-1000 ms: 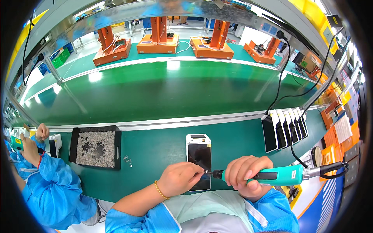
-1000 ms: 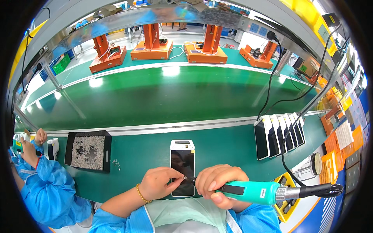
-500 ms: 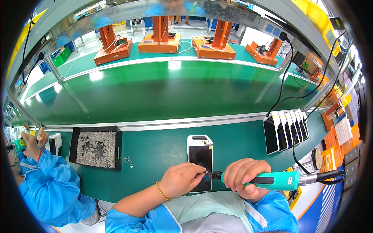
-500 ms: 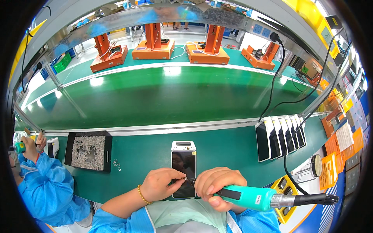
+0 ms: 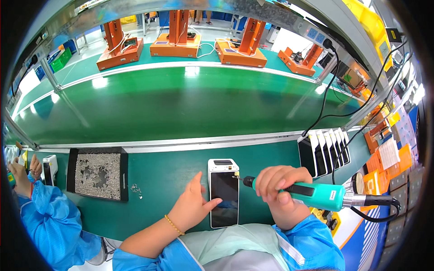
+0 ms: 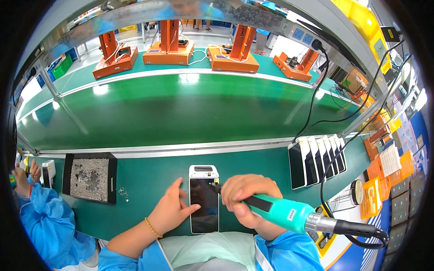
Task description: The person fastens screws into handheld electronic devices using an electric screwdriver.
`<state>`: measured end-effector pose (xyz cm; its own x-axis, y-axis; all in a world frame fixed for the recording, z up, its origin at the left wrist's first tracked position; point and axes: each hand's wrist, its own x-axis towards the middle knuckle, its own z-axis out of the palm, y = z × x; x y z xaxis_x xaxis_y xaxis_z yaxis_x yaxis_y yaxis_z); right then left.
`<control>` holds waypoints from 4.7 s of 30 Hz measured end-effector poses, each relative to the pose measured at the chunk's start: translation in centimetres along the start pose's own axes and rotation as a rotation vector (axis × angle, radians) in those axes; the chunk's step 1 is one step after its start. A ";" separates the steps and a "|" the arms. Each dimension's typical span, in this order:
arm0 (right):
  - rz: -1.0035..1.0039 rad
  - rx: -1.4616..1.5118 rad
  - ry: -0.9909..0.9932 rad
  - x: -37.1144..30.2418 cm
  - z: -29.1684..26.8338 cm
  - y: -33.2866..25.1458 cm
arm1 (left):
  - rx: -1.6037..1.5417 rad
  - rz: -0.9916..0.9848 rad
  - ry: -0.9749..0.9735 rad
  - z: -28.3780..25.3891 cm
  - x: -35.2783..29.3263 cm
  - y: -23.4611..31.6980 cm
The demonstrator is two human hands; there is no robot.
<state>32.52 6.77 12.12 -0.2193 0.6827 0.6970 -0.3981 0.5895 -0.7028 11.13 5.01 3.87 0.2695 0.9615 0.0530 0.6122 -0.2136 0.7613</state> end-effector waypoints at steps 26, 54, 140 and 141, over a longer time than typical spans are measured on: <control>0.065 -0.134 0.014 0.7 -1.3 2.9 | 0.019 0.280 0.185 2.1 1.1 -1.8; 0.064 -0.124 -0.004 0.9 -1.4 3.4 | -0.016 0.282 0.134 2.0 1.4 -1.8; -0.215 0.013 -0.053 0.8 -1.5 -1.8 | -0.657 -0.294 0.128 -3.2 -3.2 -1.5; -0.198 0.047 -0.067 0.7 -1.3 -1.8 | -0.748 -0.270 0.037 -2.8 -2.7 -1.0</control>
<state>34.26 6.79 13.72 -0.1902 0.5244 0.8299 -0.4801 0.6877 -0.5446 7.73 3.08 4.75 0.1505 0.9714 -0.1835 -0.0121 0.1874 0.9822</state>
